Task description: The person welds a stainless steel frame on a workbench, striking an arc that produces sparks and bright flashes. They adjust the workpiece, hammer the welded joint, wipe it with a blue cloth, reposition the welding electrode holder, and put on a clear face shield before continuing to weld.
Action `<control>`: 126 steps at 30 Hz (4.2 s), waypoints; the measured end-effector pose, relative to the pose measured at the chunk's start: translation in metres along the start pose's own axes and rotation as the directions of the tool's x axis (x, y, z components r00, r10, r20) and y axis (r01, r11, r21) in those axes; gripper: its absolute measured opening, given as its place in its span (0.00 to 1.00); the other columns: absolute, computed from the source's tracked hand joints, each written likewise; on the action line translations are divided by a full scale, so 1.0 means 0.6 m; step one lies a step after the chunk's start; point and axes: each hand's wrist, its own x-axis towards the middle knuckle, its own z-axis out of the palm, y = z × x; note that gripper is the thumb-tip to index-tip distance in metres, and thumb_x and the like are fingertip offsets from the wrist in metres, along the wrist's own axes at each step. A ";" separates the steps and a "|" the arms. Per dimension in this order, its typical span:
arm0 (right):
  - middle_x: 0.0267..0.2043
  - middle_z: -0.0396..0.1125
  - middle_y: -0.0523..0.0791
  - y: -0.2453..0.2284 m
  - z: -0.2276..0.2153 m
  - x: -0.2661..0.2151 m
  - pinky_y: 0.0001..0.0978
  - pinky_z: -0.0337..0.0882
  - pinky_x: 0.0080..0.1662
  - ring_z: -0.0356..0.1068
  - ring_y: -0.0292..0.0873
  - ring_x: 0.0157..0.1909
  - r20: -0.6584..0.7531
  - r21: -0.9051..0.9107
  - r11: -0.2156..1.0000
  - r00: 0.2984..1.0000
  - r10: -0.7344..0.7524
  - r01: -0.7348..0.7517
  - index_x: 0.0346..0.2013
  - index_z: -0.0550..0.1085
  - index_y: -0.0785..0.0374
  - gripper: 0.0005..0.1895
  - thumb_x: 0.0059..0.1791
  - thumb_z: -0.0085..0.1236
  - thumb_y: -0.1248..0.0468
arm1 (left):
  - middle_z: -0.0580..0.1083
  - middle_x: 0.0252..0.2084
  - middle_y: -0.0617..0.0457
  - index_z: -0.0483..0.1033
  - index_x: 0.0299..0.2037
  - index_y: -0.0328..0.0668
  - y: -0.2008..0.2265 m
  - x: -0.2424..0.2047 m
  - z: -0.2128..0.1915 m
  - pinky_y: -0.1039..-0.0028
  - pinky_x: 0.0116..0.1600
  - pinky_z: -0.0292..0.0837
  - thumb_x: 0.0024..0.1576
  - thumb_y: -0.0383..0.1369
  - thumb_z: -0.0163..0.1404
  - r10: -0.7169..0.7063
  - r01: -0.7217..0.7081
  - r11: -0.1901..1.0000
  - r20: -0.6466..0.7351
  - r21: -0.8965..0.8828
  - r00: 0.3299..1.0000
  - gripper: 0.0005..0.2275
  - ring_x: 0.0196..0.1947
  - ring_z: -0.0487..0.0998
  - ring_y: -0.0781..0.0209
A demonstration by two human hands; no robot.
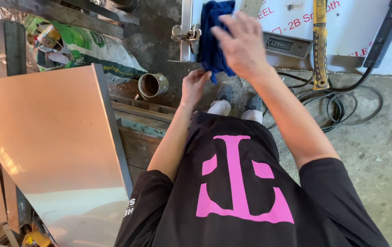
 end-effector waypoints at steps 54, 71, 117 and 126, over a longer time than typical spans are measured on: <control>0.56 0.67 0.47 0.104 -0.128 -0.064 0.47 0.64 0.64 0.65 0.51 0.63 -0.251 0.176 0.896 0.862 0.441 -0.407 0.51 0.76 0.58 0.20 0.45 0.69 0.71 | 0.81 0.34 0.55 0.81 0.43 0.31 0.013 -0.021 -0.064 0.81 0.41 0.73 0.58 0.34 0.59 0.093 -0.072 0.987 -0.151 0.141 0.984 0.11 0.34 0.78 0.72; 0.53 0.69 0.56 0.125 -0.223 -0.297 0.43 0.73 0.55 0.73 0.56 0.53 -0.375 0.228 0.728 0.632 0.678 -0.646 0.61 0.65 0.76 0.23 0.57 0.63 0.67 | 0.74 0.24 0.55 0.75 0.22 0.41 0.158 -0.024 -0.002 0.62 0.36 0.69 0.52 0.39 0.65 0.705 -0.423 0.443 -0.016 0.790 0.709 0.15 0.29 0.75 0.54; 0.28 0.73 0.49 -0.180 0.088 -0.306 0.35 0.74 0.36 0.74 0.39 0.30 0.486 0.614 0.371 0.704 0.518 -0.697 0.40 0.73 0.66 0.09 0.46 0.61 0.68 | 0.82 0.34 0.51 0.82 0.43 0.32 0.129 -0.214 -0.035 0.77 0.42 0.75 0.64 0.36 0.51 -0.061 -0.084 0.926 0.366 0.367 0.929 0.12 0.34 0.80 0.69; 0.28 0.72 0.49 -0.180 0.092 -0.305 0.35 0.73 0.35 0.73 0.39 0.29 0.476 0.622 0.384 0.719 0.506 -0.682 0.40 0.73 0.66 0.10 0.46 0.61 0.69 | 0.82 0.34 0.51 0.82 0.43 0.32 0.131 -0.213 -0.036 0.77 0.41 0.75 0.64 0.36 0.51 -0.053 -0.084 0.932 0.362 0.352 0.931 0.13 0.34 0.80 0.69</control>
